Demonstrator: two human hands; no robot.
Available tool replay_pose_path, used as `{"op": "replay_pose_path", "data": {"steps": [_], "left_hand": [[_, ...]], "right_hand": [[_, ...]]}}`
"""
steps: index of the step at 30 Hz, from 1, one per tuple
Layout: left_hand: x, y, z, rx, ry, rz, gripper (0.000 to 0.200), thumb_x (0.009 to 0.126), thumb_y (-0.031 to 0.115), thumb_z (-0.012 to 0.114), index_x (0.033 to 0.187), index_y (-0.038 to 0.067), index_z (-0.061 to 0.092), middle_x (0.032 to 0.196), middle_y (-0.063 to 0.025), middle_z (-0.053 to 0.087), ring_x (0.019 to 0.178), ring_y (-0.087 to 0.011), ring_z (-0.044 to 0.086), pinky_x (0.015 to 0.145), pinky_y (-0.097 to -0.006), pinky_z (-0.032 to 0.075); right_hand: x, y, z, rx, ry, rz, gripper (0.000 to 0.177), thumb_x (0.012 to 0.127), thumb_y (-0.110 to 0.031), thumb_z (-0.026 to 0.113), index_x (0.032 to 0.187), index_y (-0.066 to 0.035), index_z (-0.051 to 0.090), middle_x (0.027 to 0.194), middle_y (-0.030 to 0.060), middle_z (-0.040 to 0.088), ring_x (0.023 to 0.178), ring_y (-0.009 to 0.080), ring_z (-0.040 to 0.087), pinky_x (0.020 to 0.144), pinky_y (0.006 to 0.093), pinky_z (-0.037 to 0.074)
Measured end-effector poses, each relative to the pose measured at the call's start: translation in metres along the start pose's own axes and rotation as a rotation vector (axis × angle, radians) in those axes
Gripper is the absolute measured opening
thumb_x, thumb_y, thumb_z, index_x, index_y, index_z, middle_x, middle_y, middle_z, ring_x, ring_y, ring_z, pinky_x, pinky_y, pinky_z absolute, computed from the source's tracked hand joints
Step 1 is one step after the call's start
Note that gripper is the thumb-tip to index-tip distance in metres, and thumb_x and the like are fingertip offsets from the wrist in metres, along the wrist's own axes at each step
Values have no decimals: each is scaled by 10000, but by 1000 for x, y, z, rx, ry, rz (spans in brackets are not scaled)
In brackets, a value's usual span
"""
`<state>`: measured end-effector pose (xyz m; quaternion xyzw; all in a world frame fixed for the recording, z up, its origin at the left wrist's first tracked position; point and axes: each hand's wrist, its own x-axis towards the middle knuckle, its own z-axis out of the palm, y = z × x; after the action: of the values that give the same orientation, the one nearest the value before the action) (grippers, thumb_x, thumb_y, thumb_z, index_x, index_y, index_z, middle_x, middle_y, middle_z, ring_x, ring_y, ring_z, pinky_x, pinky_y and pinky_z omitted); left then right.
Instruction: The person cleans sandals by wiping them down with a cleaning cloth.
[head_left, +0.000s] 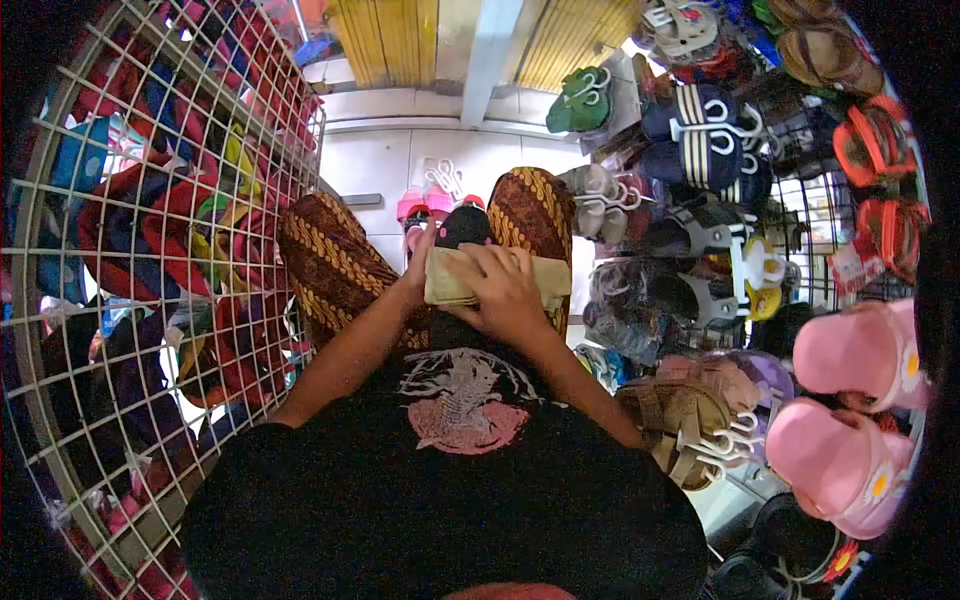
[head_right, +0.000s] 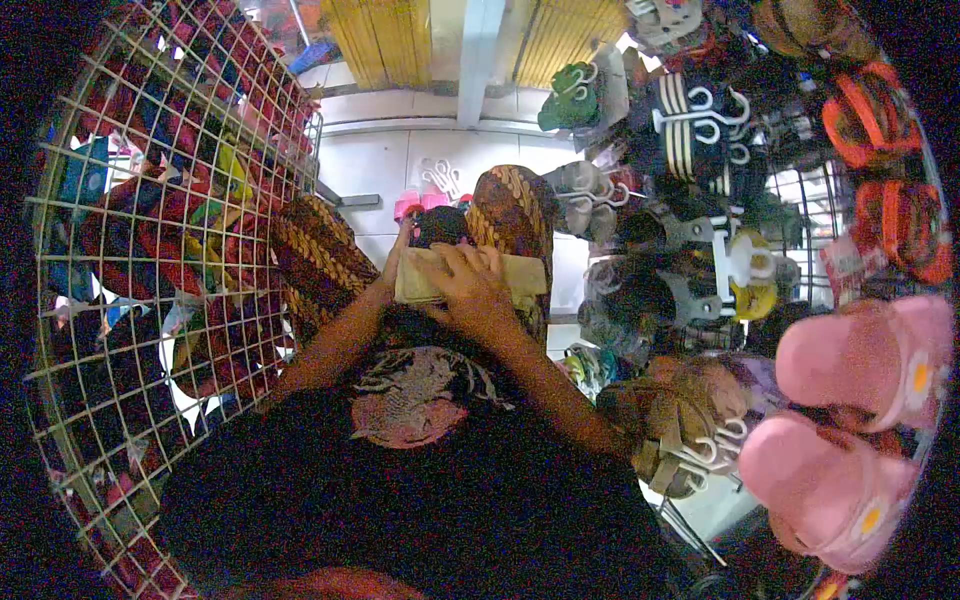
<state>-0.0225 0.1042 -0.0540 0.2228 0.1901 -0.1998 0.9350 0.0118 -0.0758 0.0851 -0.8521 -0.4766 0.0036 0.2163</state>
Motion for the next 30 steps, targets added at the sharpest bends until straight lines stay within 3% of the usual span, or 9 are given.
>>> {"op": "replay_pose_path", "data": {"steps": [1,2,5,9,14,18,25,27,30], "left_hand": [[1,1,-1,-19,27,-11,867,888,781,331,1226,24,584,1166,-157,658,1041,-270,671,904,-415,555],[6,-3,1,202,144,253,810,918,741,334,1225,36,589,1164,-137,663,1027,-242,675,898,-385,555],[-8,3,12,51,69,162,742,952,695,321,1234,63,591,1168,-119,665,1036,-223,670,918,-355,541],[1,6,-8,-55,13,109,728,962,680,314,1258,73,584,1178,-117,662,1052,-232,663,927,-355,536],[8,1,-10,-90,-30,42,708,963,669,328,1262,80,583,1185,-114,659,1058,-246,661,925,-367,539],[3,16,7,-128,-30,58,694,961,664,342,1260,86,584,1185,-113,659,1055,-251,662,919,-374,542],[0,23,11,-128,-218,109,676,976,636,349,1372,112,506,1188,-91,655,957,-229,683,844,-391,566],[-1,23,12,-143,-20,44,670,972,639,361,1353,111,517,1142,-91,669,923,-221,688,809,-359,573],[-3,21,6,-105,5,12,646,975,620,379,1320,100,547,1097,-96,686,911,-223,693,804,-356,575]], "right_hand": [[6,1,0,17,7,10,656,731,-317,785,1336,-186,570,1258,76,569,1143,289,542,974,472,365],[17,5,-1,-64,-25,138,661,745,-383,780,1332,-162,569,1238,70,569,1088,281,548,922,459,374],[33,22,15,-154,85,246,673,738,-414,783,1316,-138,577,1215,74,572,1045,276,549,882,445,374],[35,-3,6,46,13,-19,630,763,-463,749,1271,-117,608,1225,96,566,1066,279,549,924,459,371],[56,21,14,50,65,380,616,761,-458,755,1244,-100,624,1170,114,570,1087,322,552,926,471,400],[50,5,16,25,55,140,601,761,-456,753,1231,-100,634,1173,125,571,1077,335,550,916,476,403],[62,46,29,58,108,421,601,774,-472,738,1231,-95,637,1164,122,577,1086,316,549,936,463,416],[55,18,25,-18,35,279,601,770,-462,753,1233,-96,636,1164,116,579,1083,330,552,936,475,419],[65,21,18,55,-4,401,579,767,-443,763,1221,-105,641,1161,119,577,1080,332,554,917,461,424]]}}
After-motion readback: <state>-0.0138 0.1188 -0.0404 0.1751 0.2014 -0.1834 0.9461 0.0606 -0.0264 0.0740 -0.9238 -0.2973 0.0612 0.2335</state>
